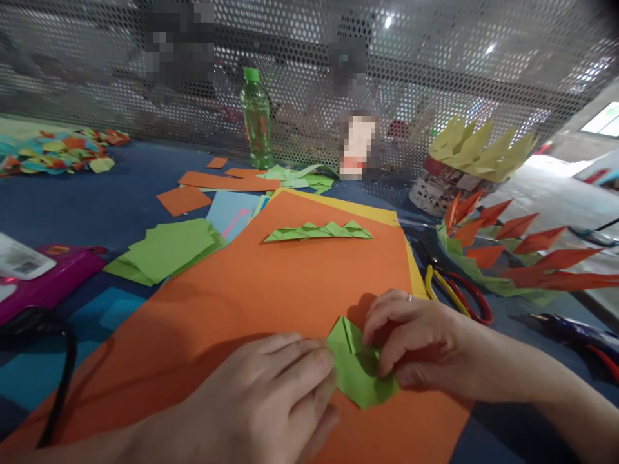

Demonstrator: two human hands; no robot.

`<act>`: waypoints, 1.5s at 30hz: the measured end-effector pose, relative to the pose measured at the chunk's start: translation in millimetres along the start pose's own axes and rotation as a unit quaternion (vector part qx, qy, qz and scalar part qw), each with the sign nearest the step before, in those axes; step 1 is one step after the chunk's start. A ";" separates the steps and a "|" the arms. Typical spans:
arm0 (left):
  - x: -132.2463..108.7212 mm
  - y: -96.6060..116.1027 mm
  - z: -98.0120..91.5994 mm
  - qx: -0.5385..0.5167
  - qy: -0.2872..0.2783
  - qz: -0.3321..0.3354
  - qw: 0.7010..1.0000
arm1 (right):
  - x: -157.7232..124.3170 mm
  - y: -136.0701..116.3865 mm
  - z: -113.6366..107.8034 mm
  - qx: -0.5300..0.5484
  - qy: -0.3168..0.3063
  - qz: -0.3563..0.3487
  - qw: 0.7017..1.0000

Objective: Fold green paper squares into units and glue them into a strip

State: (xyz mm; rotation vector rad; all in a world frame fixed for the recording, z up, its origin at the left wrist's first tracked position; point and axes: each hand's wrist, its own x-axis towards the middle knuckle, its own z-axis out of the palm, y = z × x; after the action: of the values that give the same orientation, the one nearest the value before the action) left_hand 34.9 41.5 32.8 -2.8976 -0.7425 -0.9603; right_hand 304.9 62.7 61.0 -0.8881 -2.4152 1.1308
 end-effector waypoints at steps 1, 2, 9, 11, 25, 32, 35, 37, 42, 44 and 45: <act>-0.5 1.3 1.4 -0.004 -0.003 0.005 1.000 | 0.6 1.2 0.2 0.005 0.001 -0.009 1.000; -0.9 2.3 2.9 -0.006 -0.008 0.010 1.000 | 1.3 2.1 1.0 0.006 0.004 -0.017 1.000; -3.1 3.2 8.2 -0.011 -0.012 0.021 1.000 | 4.1 1.3 18.6 -0.061 0.068 0.019 0.996; -1.6 3.9 8.0 -0.003 -0.017 0.020 1.000 | 4.5 -0.7 24.7 -0.088 0.100 0.054 0.990; -5.2 6.3 12.2 0.004 -0.025 0.024 0.999 | 7.5 -9.3 39.9 -0.113 0.166 0.130 0.971; -5.8 7.7 13.1 -0.004 -0.022 0.020 1.000 | 8.5 -13.8 41.6 -0.118 0.170 0.137 0.969; -6.3 8.1 13.7 -0.005 -0.027 0.019 0.999 | 8.6 -15.1 41.5 -0.120 0.169 0.131 0.970; -7.0 8.8 14.1 -0.005 -0.029 0.022 0.999 | 8.3 -15.6 41.5 -0.122 0.166 0.132 0.970; -5.1 6.1 7.7 -0.035 -0.005 0.005 0.999 | 8.9 -13.6 41.7 -0.128 0.166 0.131 0.969; -1.6 2.2 2.7 -0.049 -0.035 0.046 0.997 | 9.1 -12.0 41.9 -0.132 0.169 0.125 0.969; 0.4 0.4 0.6 -0.047 -0.021 0.074 0.996 | 9.0 -11.4 42.1 -0.134 0.170 0.122 0.969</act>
State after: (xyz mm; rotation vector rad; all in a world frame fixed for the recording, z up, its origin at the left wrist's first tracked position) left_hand 35.7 41.3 32.5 -3.0101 -0.4863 -0.9476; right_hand 271.5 39.1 43.6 -1.3730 -2.2434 0.6598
